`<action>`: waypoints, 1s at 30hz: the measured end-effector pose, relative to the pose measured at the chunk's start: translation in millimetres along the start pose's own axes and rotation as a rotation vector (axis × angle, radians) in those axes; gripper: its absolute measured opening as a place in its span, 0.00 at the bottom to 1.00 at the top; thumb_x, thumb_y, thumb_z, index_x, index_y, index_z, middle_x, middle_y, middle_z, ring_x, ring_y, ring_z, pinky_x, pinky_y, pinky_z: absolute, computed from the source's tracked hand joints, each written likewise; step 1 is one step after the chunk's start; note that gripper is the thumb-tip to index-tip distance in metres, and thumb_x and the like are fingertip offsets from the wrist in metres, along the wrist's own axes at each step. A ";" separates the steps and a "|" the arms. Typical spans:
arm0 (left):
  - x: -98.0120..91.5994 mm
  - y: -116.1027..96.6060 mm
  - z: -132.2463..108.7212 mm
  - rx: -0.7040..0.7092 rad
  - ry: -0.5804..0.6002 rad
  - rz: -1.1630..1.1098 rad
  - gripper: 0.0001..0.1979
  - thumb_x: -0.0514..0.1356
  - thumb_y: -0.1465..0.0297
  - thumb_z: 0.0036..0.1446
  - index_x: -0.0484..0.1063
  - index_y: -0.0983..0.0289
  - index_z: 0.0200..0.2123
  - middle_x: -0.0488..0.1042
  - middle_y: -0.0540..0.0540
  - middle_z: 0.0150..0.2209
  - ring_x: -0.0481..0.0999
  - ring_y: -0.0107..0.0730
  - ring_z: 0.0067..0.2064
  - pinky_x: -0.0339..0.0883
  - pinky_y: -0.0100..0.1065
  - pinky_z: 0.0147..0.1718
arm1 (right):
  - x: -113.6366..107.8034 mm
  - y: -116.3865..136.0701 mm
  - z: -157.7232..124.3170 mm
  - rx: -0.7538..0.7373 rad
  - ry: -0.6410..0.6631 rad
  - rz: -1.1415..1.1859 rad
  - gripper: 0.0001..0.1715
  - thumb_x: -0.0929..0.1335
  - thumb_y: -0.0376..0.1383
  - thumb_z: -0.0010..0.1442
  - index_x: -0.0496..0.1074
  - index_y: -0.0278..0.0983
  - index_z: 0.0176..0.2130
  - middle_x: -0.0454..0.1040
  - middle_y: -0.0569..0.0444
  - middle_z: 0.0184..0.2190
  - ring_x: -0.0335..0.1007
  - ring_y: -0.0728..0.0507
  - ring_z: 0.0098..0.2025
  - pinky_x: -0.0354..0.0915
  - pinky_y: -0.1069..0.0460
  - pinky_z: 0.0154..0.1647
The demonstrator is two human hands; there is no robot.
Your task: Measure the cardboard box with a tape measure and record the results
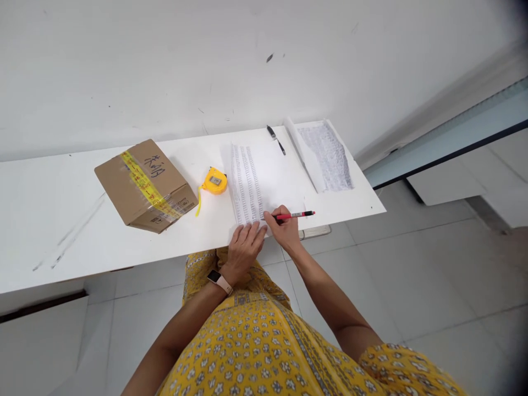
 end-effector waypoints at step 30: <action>0.0 -0.5 -3.3 0.042 -0.054 0.050 0.18 0.54 0.73 0.66 0.70 0.63 0.58 0.74 0.60 0.58 0.75 0.44 0.56 0.65 0.46 0.57 | 4.4 -1.3 0.1 -0.051 -0.019 -0.109 0.19 0.67 0.41 0.59 0.55 0.41 0.22 0.54 0.63 0.17 0.51 0.50 0.21 0.52 0.52 0.24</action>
Point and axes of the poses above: each hand's wrist, its own z-axis towards the middle knuckle, its own x-axis out of the palm, y = z × x, the point moved 3 cm from there along z, towards the middle knuckle
